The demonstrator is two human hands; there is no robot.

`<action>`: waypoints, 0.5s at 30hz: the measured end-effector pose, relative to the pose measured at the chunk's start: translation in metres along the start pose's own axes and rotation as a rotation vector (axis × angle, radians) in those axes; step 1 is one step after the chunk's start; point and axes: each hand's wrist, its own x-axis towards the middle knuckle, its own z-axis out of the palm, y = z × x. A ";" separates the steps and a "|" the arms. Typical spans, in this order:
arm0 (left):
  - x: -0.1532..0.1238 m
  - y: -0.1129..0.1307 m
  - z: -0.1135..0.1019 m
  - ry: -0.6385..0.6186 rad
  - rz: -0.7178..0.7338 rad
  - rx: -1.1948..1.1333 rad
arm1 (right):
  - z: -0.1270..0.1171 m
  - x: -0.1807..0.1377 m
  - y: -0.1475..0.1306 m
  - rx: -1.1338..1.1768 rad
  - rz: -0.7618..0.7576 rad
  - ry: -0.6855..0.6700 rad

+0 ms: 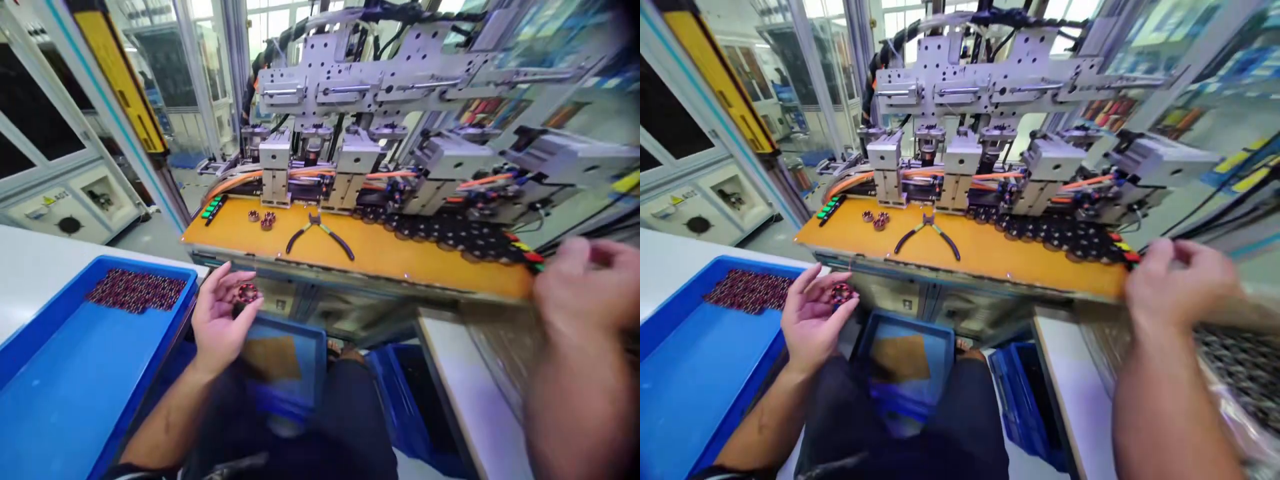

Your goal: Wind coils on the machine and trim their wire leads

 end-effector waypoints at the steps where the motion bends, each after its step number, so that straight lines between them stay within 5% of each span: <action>1: -0.013 0.012 -0.002 -0.025 0.032 0.000 | -0.017 -0.014 -0.020 0.025 0.023 0.045; 2: -0.025 0.023 -0.005 -0.046 0.063 0.001 | -0.039 -0.030 -0.042 0.224 -0.006 0.045; 4: -0.046 0.043 -0.009 -0.098 0.108 -0.011 | -0.095 -0.067 -0.087 0.691 -0.351 -0.130; 6: -0.064 0.061 -0.013 -0.158 0.120 -0.050 | -0.149 -0.104 -0.123 0.913 -0.809 -0.325; 8: -0.081 0.077 -0.018 -0.213 0.111 -0.092 | -0.189 -0.134 -0.146 0.971 -1.078 -0.531; 11: -0.103 0.093 -0.026 -0.252 0.080 -0.125 | -0.212 -0.160 -0.155 0.921 -1.203 -0.681; 15: -0.119 0.100 -0.035 -0.262 -0.030 -0.188 | -0.211 -0.177 -0.146 0.948 -1.133 -0.940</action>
